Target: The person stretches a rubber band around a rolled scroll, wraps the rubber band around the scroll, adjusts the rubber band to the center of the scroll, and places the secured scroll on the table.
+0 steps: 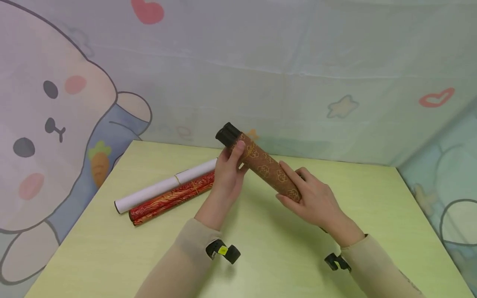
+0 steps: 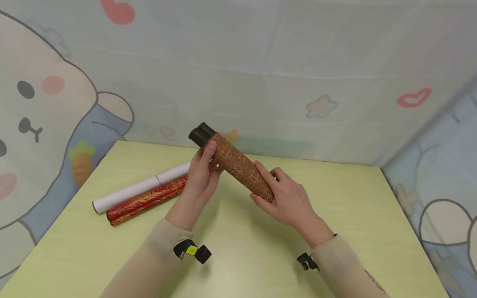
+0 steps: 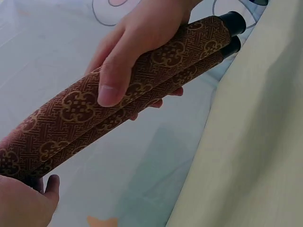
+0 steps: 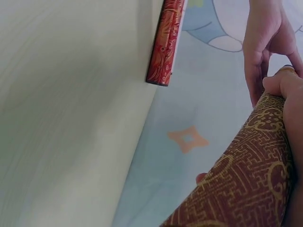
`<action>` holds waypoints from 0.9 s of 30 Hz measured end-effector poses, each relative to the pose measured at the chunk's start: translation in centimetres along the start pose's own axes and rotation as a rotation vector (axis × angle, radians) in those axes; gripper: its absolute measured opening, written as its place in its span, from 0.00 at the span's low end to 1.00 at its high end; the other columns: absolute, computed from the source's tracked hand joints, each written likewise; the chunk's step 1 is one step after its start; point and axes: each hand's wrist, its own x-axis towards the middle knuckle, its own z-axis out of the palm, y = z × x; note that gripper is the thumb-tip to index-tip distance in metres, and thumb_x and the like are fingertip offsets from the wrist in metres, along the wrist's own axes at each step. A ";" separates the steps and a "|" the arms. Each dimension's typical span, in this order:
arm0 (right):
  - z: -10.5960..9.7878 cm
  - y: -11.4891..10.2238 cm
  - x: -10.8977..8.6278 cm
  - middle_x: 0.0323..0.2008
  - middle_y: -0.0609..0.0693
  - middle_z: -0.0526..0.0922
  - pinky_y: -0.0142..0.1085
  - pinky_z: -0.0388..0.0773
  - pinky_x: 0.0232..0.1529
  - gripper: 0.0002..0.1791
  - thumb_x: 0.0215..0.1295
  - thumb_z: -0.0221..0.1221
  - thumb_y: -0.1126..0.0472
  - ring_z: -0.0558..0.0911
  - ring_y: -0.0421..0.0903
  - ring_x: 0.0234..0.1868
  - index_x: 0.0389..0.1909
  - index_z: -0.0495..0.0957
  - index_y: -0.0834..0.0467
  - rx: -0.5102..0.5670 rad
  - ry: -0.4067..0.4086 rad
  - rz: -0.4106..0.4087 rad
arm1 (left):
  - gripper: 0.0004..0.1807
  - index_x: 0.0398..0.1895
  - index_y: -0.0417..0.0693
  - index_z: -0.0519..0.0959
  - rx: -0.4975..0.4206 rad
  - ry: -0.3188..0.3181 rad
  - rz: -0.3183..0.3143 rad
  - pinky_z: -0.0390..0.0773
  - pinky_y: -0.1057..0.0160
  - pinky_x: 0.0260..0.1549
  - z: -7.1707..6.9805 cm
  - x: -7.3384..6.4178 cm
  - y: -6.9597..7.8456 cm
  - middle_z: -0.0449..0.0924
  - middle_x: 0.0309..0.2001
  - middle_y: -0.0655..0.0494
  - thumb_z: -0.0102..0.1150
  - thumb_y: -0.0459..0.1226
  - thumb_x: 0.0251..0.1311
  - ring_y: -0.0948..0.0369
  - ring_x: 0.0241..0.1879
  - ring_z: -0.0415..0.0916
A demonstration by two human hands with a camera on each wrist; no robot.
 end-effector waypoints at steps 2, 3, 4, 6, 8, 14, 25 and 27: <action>0.0 -0.2 0.1 0.46 0.55 0.79 0.40 0.74 0.25 0.45 0.68 0.70 0.45 0.73 0.43 0.28 0.83 0.65 0.47 0.011 -0.001 0.003 | 0.69 0.75 0.41 0.69 0.007 -0.006 0.002 0.63 0.45 0.77 0.1 0.1 -0.3 0.76 0.65 0.50 0.88 0.65 0.28 0.54 0.69 0.71; 0.0 -0.2 0.1 0.45 0.55 0.79 0.40 0.74 0.25 0.45 0.67 0.70 0.46 0.73 0.43 0.28 0.82 0.65 0.48 0.015 0.000 0.003 | 0.69 0.75 0.41 0.69 0.018 -0.011 0.000 0.63 0.45 0.76 0.1 0.0 -0.4 0.76 0.65 0.50 0.88 0.65 0.29 0.54 0.68 0.71; -0.1 -0.3 0.2 0.45 0.55 0.79 0.40 0.74 0.25 0.44 0.67 0.70 0.46 0.73 0.43 0.28 0.82 0.65 0.48 0.018 0.000 0.005 | 0.66 0.75 0.40 0.69 0.029 -0.016 -0.002 0.64 0.45 0.76 0.1 0.0 -0.6 0.76 0.65 0.50 0.88 0.64 0.33 0.54 0.68 0.72; -0.1 -0.3 0.2 0.45 0.55 0.79 0.40 0.74 0.24 0.45 0.67 0.71 0.46 0.73 0.43 0.28 0.82 0.66 0.48 0.018 0.004 0.010 | 0.57 0.75 0.39 0.70 0.053 -0.022 -0.011 0.65 0.45 0.76 0.2 -0.2 -1.0 0.76 0.65 0.48 0.85 0.60 0.46 0.54 0.68 0.72; -0.1 -0.3 0.2 0.44 0.55 0.79 0.40 0.74 0.24 0.44 0.66 0.71 0.46 0.74 0.44 0.28 0.82 0.67 0.48 0.017 0.007 0.017 | 0.47 0.75 0.38 0.69 0.083 -0.037 -0.033 0.65 0.44 0.76 0.2 -0.4 -1.5 0.75 0.66 0.46 0.78 0.52 0.59 0.52 0.68 0.73; 0.2 -0.2 0.2 0.45 0.55 0.79 0.40 0.75 0.26 0.44 0.67 0.71 0.46 0.74 0.43 0.28 0.82 0.66 0.48 0.029 -0.014 0.038 | 0.33 0.76 0.37 0.68 0.142 -0.037 -0.096 0.67 0.45 0.75 -0.2 -0.6 -1.2 0.75 0.67 0.44 0.63 0.42 0.73 0.49 0.70 0.73; 0.5 0.1 0.0 0.44 0.55 0.78 0.39 0.73 0.23 0.44 0.67 0.71 0.45 0.73 0.44 0.28 0.82 0.67 0.49 0.002 -0.005 0.041 | 0.31 0.75 0.35 0.68 0.123 0.024 -0.072 0.67 0.48 0.76 -0.3 0.0 0.4 0.72 0.70 0.42 0.64 0.37 0.74 0.48 0.74 0.70; 0.6 0.1 0.0 0.44 0.55 0.78 0.39 0.74 0.23 0.44 0.66 0.71 0.44 0.73 0.44 0.28 0.81 0.67 0.48 -0.006 -0.004 0.043 | 0.31 0.76 0.35 0.68 0.127 0.026 -0.074 0.66 0.48 0.76 -0.4 -0.1 0.1 0.72 0.71 0.41 0.64 0.37 0.74 0.48 0.74 0.69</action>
